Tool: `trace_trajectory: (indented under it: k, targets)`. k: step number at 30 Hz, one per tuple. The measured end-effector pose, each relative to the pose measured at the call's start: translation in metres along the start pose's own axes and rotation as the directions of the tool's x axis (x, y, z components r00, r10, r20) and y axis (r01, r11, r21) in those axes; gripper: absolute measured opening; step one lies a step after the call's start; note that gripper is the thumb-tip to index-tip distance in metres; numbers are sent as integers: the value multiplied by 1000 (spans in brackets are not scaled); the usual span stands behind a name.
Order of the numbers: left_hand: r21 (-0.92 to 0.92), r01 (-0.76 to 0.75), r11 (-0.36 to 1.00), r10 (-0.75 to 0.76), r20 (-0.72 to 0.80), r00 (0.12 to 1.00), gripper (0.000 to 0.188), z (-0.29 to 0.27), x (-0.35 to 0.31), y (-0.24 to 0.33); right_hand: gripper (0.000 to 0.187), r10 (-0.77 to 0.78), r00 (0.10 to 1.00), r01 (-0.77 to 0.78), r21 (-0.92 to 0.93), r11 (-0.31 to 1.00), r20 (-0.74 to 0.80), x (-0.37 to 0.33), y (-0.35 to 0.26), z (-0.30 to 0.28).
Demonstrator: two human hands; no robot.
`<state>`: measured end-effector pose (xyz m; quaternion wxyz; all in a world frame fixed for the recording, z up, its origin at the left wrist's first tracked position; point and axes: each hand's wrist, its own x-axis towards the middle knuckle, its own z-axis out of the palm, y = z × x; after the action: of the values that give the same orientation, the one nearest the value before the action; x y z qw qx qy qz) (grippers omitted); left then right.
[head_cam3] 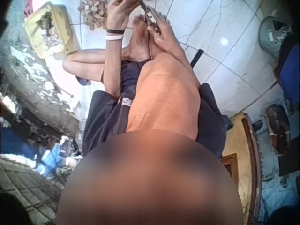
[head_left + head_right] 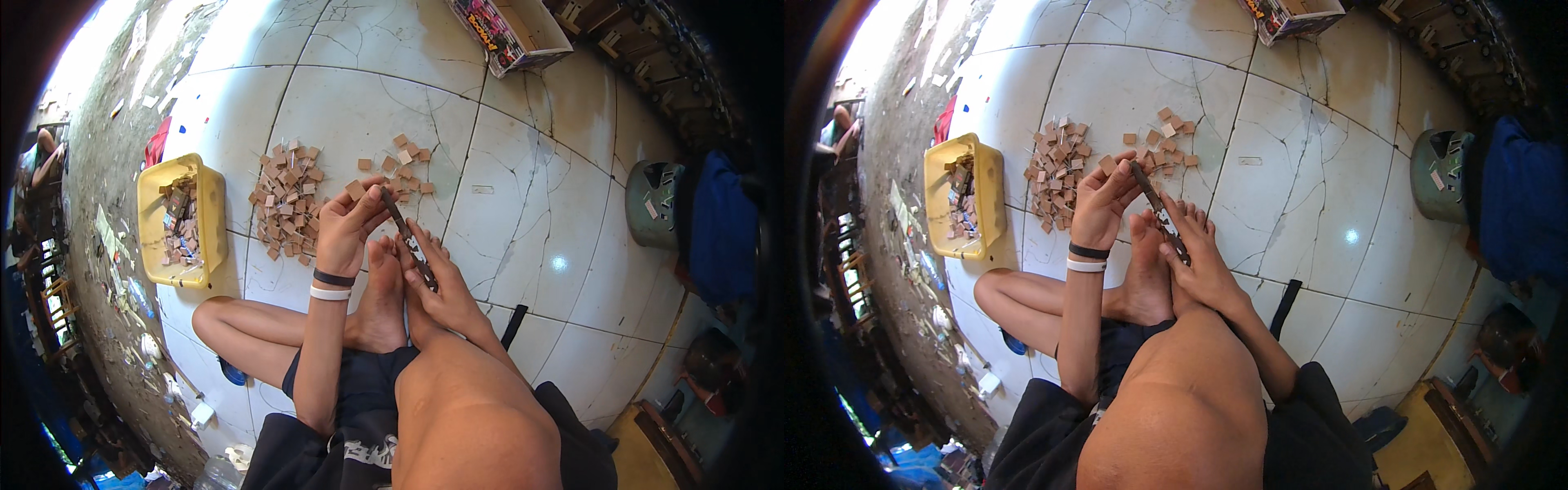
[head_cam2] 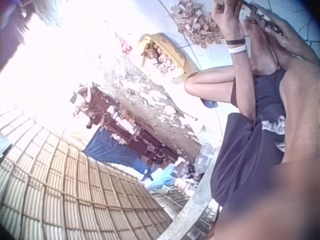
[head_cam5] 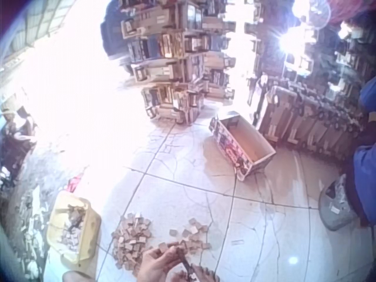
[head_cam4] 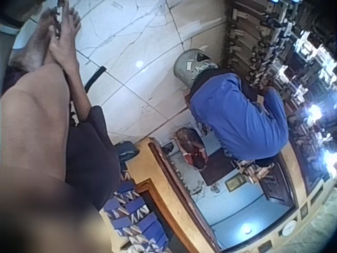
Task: The person sits on the floor and uses a utility knife to shave and shape small wooden blocks. They pick up each block, trim its edges, and place it back on the floor among other similar pieces.
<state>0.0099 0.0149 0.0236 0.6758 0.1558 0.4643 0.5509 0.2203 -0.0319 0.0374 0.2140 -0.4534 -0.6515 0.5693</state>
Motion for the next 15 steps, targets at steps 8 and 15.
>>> trace_trajectory:
  k: [8, 15]
  targets:
    - [-159, 111, 981, -93, 113, 989, 42, -10, 4, 5, 75, -71, 887, -444, 885, 140, 456, -11, 15, -4]
    - [-189, -11, 982, 8, -19, 1000, 30, -5, 0, 15, 68, 46, 946, -286, 764, 578, 320, -2, 28, 9]
